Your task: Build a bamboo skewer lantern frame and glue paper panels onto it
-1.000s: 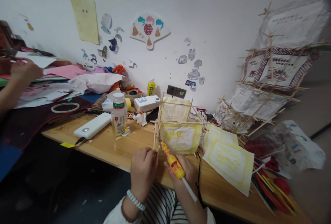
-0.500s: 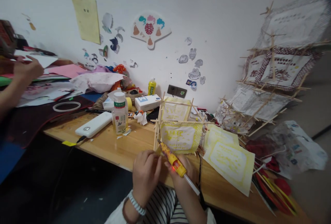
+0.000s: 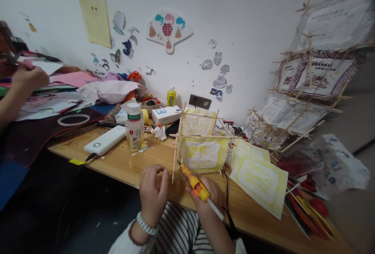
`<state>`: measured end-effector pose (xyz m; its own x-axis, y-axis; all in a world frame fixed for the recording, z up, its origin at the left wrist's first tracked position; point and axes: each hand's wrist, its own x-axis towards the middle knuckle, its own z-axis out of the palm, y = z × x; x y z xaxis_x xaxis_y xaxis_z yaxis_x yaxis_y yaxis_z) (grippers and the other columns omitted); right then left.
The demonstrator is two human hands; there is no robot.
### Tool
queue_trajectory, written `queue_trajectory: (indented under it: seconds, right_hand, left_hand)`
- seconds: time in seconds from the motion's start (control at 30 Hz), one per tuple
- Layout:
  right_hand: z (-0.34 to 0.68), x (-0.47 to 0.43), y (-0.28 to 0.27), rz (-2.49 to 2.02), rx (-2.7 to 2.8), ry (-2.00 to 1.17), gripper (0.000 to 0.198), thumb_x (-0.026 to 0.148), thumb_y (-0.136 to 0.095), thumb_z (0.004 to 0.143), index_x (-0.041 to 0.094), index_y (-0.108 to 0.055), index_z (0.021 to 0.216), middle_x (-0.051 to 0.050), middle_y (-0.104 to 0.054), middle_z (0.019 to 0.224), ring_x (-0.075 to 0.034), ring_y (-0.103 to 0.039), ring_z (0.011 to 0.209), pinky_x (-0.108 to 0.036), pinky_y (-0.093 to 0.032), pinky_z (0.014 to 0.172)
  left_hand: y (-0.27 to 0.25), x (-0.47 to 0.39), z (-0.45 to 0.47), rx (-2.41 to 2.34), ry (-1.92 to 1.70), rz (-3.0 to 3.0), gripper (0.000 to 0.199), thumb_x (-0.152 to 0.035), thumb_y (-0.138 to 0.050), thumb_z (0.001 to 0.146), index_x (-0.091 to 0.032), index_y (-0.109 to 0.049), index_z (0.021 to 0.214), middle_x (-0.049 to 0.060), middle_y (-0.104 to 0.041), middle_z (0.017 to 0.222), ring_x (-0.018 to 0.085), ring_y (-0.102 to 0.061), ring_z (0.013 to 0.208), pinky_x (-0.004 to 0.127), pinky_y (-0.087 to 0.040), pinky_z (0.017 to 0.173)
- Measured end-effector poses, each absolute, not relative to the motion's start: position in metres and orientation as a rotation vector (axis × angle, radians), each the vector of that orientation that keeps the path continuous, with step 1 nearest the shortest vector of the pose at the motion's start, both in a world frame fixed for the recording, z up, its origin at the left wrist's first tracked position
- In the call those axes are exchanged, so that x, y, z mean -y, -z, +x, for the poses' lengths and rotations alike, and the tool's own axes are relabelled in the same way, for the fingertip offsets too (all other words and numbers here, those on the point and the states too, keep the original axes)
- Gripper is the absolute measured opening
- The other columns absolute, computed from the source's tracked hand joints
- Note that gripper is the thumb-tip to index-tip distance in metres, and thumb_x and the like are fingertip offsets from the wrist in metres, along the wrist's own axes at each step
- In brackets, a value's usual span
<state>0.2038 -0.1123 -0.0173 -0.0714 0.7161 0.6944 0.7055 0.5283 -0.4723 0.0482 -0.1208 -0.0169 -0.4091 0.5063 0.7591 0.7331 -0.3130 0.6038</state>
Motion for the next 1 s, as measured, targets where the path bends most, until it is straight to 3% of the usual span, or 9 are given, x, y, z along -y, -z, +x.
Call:
queue_trajectory:
  seconds: [0.53, 0.77, 1.0]
  right_hand:
    - [0.211, 0.113, 0.024, -1.282, 1.949, -0.016, 0.032, 0.049, -0.061, 0.079, 0.022, -0.052, 0.064, 0.0, -0.059, 0.059, -0.016, -0.056, 0.054, -0.025, -0.036, 0.049]
    - [0.22, 0.114, 0.024, -1.077, 1.901, -0.276, 0.026, 0.047, -0.061, 0.078, 0.021, -0.062, 0.08, -0.002, -0.066, 0.072, -0.018, -0.061, 0.068, -0.026, -0.045, 0.061]
    - [0.222, 0.076, 0.013, -0.956, 1.916, -0.53, 0.026, 0.044, -0.056, 0.081, 0.02, -0.065, 0.084, -0.002, -0.068, 0.07, -0.018, -0.063, 0.063, -0.026, -0.051, 0.057]
  left_hand:
    - [0.022, 0.119, 0.043, 1.786, 1.815, -1.567, 0.014, -0.028, -0.045, 0.088, -0.019, -0.053, 0.081, 0.002, -0.055, 0.075, 0.018, -0.053, 0.073, 0.03, -0.043, 0.069]
    - [0.029, 0.117, 0.042, 1.957, 2.017, -1.562, 0.032, -0.038, -0.031, 0.092, -0.019, -0.057, 0.09, 0.006, -0.062, 0.085, 0.019, -0.058, 0.082, 0.033, -0.046, 0.075]
    - [0.032, 0.114, 0.05, 2.075, 1.981, -1.839, 0.038, -0.049, -0.039, 0.087, -0.019, -0.061, 0.088, 0.007, -0.066, 0.085, 0.022, -0.061, 0.079, 0.035, -0.049, 0.071]
